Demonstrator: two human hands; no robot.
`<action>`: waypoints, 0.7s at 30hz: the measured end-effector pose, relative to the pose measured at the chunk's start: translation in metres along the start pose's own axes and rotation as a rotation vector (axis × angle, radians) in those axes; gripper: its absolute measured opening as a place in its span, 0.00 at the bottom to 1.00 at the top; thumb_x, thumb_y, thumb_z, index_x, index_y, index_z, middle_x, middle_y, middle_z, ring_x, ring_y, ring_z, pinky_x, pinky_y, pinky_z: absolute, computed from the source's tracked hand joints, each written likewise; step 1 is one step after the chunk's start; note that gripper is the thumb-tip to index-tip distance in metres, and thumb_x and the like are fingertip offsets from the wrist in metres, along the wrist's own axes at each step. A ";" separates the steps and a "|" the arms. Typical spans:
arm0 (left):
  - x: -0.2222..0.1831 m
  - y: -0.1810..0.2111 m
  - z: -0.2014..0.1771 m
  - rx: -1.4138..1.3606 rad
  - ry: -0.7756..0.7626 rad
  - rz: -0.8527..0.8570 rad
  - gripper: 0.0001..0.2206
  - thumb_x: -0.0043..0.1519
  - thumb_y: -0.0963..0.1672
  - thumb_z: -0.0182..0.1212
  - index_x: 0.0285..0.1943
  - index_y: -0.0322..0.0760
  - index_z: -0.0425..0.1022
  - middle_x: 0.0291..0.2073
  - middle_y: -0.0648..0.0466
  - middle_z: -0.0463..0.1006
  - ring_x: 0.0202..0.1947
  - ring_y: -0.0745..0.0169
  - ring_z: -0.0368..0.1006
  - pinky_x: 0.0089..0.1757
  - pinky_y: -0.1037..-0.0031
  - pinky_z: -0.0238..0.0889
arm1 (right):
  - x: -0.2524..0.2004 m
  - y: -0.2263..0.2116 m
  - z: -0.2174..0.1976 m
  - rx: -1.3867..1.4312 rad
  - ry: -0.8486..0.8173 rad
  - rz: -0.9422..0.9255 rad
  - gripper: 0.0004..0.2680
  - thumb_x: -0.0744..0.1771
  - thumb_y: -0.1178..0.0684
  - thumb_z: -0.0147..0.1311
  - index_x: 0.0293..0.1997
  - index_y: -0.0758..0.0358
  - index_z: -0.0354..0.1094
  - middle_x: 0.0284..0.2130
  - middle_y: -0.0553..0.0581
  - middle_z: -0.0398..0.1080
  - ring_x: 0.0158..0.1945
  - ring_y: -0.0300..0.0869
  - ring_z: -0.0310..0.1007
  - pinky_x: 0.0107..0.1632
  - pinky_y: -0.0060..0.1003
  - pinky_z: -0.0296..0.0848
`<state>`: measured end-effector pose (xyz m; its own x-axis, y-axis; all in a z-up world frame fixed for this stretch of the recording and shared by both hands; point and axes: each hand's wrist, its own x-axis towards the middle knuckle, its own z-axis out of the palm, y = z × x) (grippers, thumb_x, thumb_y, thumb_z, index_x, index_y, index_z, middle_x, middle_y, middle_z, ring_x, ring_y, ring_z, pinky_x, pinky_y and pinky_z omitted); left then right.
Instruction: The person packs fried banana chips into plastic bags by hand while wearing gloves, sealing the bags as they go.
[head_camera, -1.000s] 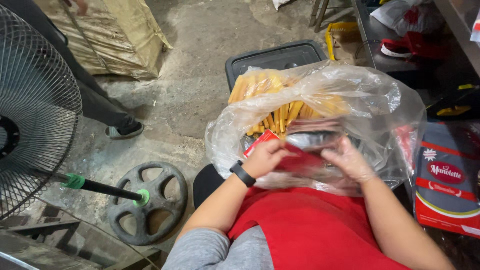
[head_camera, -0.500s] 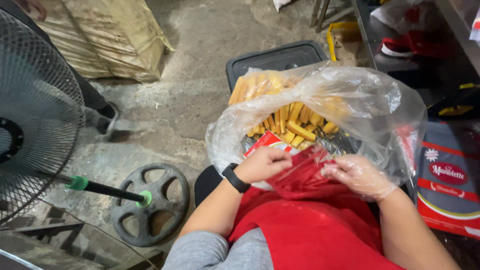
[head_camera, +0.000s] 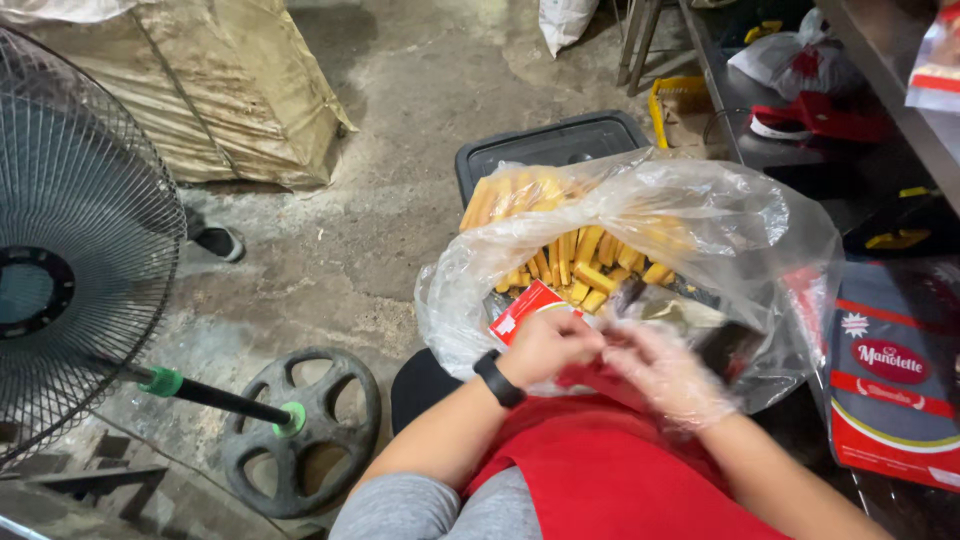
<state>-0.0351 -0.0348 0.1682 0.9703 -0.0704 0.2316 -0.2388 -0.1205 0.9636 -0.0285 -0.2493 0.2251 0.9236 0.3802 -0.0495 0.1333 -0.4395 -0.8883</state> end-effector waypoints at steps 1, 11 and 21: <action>-0.004 -0.002 0.012 -0.044 -0.094 -0.176 0.07 0.58 0.44 0.70 0.35 0.33 0.81 0.26 0.57 0.79 0.26 0.71 0.71 0.31 0.75 0.65 | 0.006 0.011 0.008 0.246 -0.184 0.211 0.13 0.65 0.44 0.57 0.48 0.60 0.74 0.37 0.52 0.78 0.34 0.38 0.75 0.36 0.39 0.76; -0.007 -0.001 0.021 -0.194 -0.265 -0.117 0.10 0.56 0.42 0.74 0.34 0.33 0.76 0.29 0.58 0.79 0.30 0.74 0.73 0.34 0.77 0.68 | 0.017 0.072 0.005 0.294 -0.197 0.114 0.14 0.68 0.45 0.55 0.48 0.66 0.77 0.39 0.54 0.79 0.42 0.36 0.75 0.45 0.35 0.75; -0.012 0.038 0.019 0.200 -0.111 -0.066 0.11 0.64 0.46 0.61 0.34 0.32 0.75 0.23 0.47 0.77 0.25 0.56 0.75 0.31 0.67 0.68 | 0.004 0.032 0.010 -0.717 -0.088 -0.251 0.08 0.65 0.47 0.51 0.38 0.57 0.72 0.31 0.63 0.76 0.37 0.59 0.76 0.40 0.54 0.73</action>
<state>-0.0568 -0.0574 0.1996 0.9764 -0.1628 0.1420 -0.1886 -0.3217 0.9279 -0.0240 -0.2539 0.1916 0.8067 0.5887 0.0517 0.5640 -0.7407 -0.3651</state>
